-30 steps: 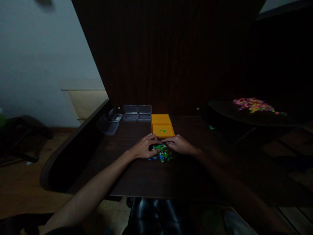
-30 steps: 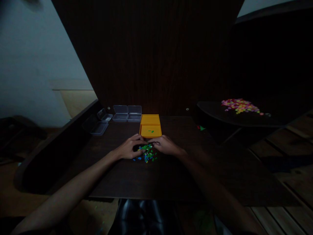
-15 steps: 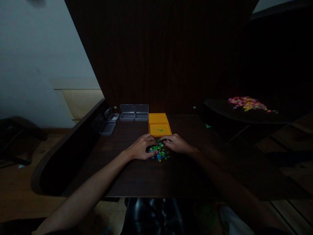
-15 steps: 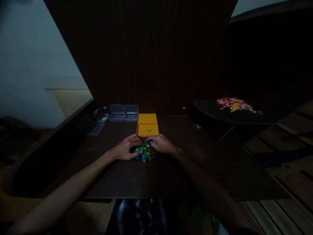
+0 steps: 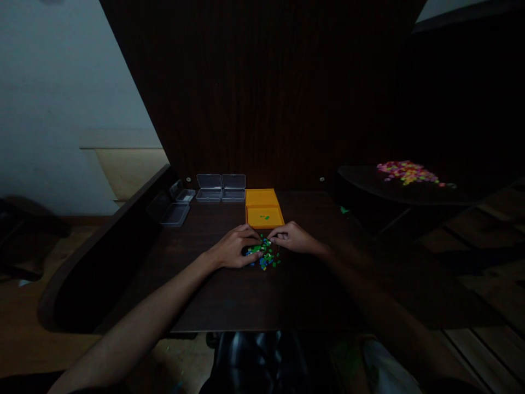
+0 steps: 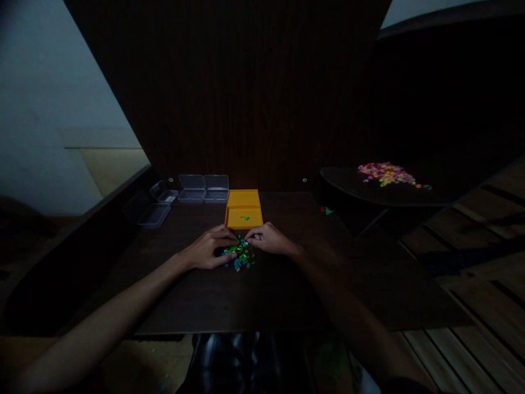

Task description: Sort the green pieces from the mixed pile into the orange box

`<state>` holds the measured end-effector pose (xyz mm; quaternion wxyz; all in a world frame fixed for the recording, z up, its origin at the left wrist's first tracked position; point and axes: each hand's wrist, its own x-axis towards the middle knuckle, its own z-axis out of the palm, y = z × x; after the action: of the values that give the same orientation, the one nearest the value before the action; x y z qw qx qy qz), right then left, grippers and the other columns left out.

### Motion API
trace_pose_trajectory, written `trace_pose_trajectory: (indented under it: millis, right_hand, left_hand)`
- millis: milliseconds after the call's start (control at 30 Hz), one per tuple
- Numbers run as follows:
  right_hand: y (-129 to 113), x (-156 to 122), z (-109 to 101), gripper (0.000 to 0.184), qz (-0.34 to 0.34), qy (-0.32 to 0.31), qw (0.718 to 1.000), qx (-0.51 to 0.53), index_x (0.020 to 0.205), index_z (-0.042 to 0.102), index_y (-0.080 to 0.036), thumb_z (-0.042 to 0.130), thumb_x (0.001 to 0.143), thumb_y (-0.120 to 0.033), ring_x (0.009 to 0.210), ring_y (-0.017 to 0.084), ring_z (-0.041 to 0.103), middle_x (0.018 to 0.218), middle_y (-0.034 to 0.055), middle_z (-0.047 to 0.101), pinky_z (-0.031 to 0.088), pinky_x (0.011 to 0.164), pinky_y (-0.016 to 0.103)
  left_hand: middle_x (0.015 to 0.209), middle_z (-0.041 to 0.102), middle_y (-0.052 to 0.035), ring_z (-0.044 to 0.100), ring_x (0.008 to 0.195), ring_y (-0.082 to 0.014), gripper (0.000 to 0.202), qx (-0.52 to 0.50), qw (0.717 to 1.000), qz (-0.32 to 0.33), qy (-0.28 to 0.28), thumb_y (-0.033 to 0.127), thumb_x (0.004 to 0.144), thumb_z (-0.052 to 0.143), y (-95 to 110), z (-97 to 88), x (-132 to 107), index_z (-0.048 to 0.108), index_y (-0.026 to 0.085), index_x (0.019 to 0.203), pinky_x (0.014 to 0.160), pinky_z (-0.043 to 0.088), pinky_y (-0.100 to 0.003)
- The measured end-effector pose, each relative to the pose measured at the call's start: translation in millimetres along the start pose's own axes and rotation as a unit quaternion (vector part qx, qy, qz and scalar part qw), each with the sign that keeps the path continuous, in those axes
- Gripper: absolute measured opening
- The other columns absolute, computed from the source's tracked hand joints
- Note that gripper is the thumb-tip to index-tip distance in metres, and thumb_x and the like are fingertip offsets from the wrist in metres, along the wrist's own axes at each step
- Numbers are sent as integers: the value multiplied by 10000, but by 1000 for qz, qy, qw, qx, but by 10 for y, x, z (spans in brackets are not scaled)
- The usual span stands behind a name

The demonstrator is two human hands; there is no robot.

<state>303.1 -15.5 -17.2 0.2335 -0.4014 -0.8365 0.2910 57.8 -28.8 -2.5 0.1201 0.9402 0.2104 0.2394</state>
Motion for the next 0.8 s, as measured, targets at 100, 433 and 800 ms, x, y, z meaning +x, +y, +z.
trace_pose_trajectory:
  millis: [100,433,800]
  right_hand:
    - [-7,5,5,257,2,8,1000,11,904,746,-133,584,843,-323,510,79,382,574,-18,552,300,512,212]
    - [5,42,59,297,16,10,1000,23,868,742,-137,602,845,-398,516,79,376,553,-31,510,293,508,210]
    - [-66,19,14,299,49,-7,998,45,853,737,-122,610,814,-390,511,76,350,548,-37,480,264,497,215]
  left_hand:
    - [1024,689,-100,605,986,-220,286,6,1000,-4,2,348,902,590,-9,9,-4,726,143,1048,913,501,-366]
    - [1048,681,-103,601,1004,-218,303,29,1000,-6,-6,355,943,532,10,-1,18,727,158,1067,910,511,-362]
    - [1071,670,-108,603,1025,-214,305,23,1000,-15,-2,353,951,525,-17,19,12,724,153,1064,925,511,-358]
